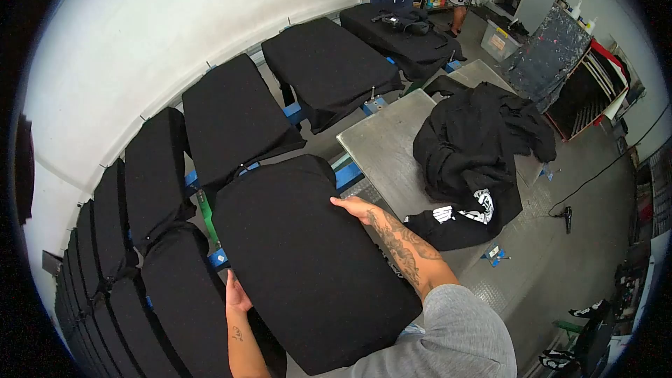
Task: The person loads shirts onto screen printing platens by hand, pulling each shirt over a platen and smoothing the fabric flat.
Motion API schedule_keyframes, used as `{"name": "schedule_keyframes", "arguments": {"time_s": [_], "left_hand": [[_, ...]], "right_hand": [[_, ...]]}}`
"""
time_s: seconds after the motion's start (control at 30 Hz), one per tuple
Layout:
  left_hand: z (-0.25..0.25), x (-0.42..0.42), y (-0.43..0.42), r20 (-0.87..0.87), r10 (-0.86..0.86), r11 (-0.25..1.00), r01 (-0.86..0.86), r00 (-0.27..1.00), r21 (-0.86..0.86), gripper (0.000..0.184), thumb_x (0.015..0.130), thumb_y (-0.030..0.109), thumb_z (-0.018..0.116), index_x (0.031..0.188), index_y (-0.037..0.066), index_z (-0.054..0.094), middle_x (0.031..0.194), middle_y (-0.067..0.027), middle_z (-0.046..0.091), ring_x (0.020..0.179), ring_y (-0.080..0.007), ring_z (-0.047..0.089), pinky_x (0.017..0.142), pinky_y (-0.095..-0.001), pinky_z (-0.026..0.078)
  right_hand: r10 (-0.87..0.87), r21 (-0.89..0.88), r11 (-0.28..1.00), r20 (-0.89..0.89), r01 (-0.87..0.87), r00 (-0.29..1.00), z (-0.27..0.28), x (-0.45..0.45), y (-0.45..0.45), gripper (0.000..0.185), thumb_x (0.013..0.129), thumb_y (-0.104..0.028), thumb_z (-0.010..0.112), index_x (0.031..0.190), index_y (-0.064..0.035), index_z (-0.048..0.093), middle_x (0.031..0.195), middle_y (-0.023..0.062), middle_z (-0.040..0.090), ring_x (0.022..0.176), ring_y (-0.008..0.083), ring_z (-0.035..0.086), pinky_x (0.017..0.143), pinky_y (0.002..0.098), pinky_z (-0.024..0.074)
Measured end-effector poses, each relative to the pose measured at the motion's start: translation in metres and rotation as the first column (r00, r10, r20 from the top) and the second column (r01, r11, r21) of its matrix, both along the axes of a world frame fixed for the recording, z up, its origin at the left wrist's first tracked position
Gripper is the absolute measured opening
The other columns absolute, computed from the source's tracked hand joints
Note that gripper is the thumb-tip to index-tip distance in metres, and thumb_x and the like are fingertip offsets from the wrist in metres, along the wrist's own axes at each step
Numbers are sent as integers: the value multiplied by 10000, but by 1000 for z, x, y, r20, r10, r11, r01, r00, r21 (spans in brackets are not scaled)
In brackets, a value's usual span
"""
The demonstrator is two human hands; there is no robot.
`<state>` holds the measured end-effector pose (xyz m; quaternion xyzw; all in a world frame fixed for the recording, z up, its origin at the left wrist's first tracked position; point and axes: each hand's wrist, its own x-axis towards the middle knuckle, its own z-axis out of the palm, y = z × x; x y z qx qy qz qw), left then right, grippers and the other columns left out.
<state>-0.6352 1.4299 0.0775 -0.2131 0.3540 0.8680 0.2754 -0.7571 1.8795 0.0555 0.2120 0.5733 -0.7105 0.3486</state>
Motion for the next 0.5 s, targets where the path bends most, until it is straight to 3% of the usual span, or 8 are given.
{"name": "schedule_keyframes", "arguments": {"time_s": [0.03,0.07,0.17,0.2,0.27,0.4,0.47,0.5], "left_hand": [[4,0,3,27,-1,1000,1,1000,22,695,937,592,406,1413,86,391,1399,-107,470,1285,-323,437,1066,-527,328],[-2,-1,5,82,77,995,-71,994,-67,624,944,533,452,1355,64,471,1321,-110,544,1216,-312,502,1022,-504,392],[-70,5,-15,211,-137,976,168,968,-136,542,931,473,522,1267,49,558,1221,-101,611,1116,-289,572,949,-459,465],[-78,11,-18,239,-76,990,102,968,-98,489,926,420,535,1239,46,576,1196,-101,621,1086,-283,587,923,-449,481],[-93,23,-22,297,42,999,-35,954,-29,386,917,314,561,1184,39,612,1148,-101,643,1026,-272,616,870,-429,513],[-129,51,-43,138,225,970,-208,965,-124,329,874,130,520,1173,21,603,1143,-115,637,1006,-278,625,846,-404,529],[-137,58,-47,9,253,964,-251,967,-91,343,842,66,501,1169,10,592,1135,-121,636,997,-279,628,822,-396,540],[-143,58,-47,45,290,950,-282,956,-137,335,854,85,508,1171,10,586,1129,-121,636,986,-278,631,816,-393,542]], "right_hand": [[-32,-33,999,10,32,999,7,2,3,689,911,-528,550,1296,42,506,1289,181,550,1177,284,538,970,407,444],[-63,-64,996,21,64,998,12,4,6,671,923,-516,539,1299,39,504,1291,176,550,1181,282,536,968,409,445],[-19,20,1000,212,15,977,-37,10,16,559,949,-418,542,1267,43,528,1259,143,580,1148,239,560,954,404,463],[56,113,990,217,-82,975,-9,22,7,440,965,-318,530,1245,20,557,1222,115,607,1106,212,581,922,388,478],[49,-80,996,212,-33,976,-42,40,16,362,962,-239,525,1229,1,573,1208,100,615,1084,208,592,909,376,485],[-142,-393,901,133,184,981,-100,58,42,284,950,-125,530,1212,-28,582,1176,78,626,1060,198,599,901,354,486],[-270,-432,856,92,283,958,-104,68,48,274,942,-91,528,1207,-37,575,1156,70,625,1056,199,595,912,358,478],[-330,-453,831,68,324,942,-105,68,50,272,938,-74,528,1204,-42,572,1146,66,625,1054,199,592,918,360,473]]}}
